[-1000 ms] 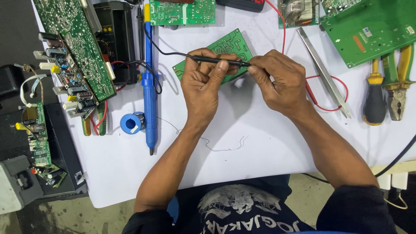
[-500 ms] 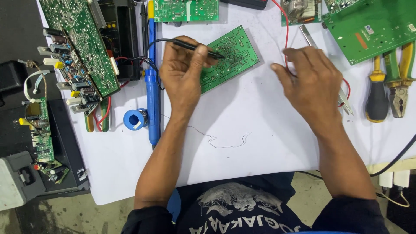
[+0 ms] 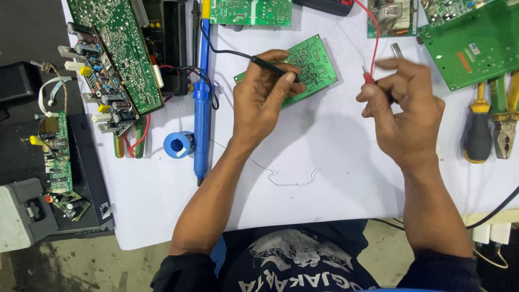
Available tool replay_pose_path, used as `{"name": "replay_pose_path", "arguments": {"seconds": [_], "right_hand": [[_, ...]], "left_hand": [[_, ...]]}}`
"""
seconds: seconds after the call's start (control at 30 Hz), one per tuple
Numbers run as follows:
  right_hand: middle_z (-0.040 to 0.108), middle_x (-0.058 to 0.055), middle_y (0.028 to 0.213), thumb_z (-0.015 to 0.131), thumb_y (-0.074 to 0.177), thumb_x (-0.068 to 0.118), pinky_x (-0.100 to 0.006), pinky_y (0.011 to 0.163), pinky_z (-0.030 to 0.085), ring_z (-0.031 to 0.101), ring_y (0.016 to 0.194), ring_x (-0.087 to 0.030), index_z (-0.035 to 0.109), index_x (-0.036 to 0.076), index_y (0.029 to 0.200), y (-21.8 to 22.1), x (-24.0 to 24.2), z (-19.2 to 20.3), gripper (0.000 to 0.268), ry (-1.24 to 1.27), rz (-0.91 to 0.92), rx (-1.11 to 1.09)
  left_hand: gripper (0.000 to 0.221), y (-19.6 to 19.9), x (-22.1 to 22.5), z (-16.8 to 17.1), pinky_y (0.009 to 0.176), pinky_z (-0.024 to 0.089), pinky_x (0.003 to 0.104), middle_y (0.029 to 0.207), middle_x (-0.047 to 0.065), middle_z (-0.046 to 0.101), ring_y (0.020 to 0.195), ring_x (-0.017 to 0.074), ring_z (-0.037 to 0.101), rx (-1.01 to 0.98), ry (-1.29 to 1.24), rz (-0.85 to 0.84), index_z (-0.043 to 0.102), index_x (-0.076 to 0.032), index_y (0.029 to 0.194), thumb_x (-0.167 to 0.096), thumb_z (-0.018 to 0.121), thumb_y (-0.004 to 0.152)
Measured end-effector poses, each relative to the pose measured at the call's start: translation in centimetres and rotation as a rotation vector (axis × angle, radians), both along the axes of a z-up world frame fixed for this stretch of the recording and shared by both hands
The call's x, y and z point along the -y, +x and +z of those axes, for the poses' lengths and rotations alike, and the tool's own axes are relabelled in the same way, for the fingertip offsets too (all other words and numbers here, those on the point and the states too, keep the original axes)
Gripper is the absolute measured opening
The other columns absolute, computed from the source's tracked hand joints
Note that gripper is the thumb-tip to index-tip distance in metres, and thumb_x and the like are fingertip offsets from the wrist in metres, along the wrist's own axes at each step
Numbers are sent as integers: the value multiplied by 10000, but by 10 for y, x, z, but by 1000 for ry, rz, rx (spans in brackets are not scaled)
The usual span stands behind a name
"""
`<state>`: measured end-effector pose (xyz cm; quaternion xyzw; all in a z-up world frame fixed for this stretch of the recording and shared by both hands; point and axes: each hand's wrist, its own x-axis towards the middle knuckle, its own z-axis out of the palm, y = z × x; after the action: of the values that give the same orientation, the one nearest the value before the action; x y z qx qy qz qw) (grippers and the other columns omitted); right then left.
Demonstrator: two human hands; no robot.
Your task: Testing electrical components on a circuit board using multimeter probes to check for continuity or voltage.
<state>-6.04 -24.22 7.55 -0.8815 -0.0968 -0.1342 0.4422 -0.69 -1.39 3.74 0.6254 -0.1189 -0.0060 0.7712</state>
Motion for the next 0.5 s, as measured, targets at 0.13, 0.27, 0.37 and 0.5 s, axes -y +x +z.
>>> {"name": "replay_pose_path", "arguments": {"seconds": [0.13, 0.27, 0.37, 0.5], "right_hand": [[471, -178, 1114, 519, 1164, -95, -302, 526, 519, 640, 764, -265, 398, -7, 1199, 56, -7, -6, 153, 519, 91, -42], [698, -186, 1026, 573, 1079, 127, -305, 690, 620, 714, 807, -238, 566, 38, 1237, 70, -2, -23, 182, 753, 106, -376], [684, -237, 1231, 469, 1053, -31, -358, 855, 626, 727, 993, -304, 542, -7, 1381, 65, 4, -38, 336, 671, 169, -404], [633, -251, 1170, 624, 1076, -103, -384, 1041, 590, 661, 1168, -337, 448, -66, 1384, 62, -1, -51, 357, 420, 262, -98]], "left_hand": [[184, 7, -6, 1, 778, 659, 286, 1003, 104, 703, 830, 233, 772, -29, -56, 51, 624, -36, 1112, -194, 647, 1021], [149, 14, -16, -1, 840, 625, 271, 1043, 67, 731, 946, 196, 752, 117, 133, 239, 654, -82, 1115, -196, 670, 1021], [131, 17, -17, -5, 919, 605, 283, 1048, 51, 740, 1020, 181, 735, 157, 238, 322, 673, -85, 1084, -188, 688, 1005], [68, 15, -12, -6, 1042, 360, 358, 1060, -36, 764, 1062, 131, 701, 164, 428, 311, 721, -183, 1007, -243, 729, 975]]}}
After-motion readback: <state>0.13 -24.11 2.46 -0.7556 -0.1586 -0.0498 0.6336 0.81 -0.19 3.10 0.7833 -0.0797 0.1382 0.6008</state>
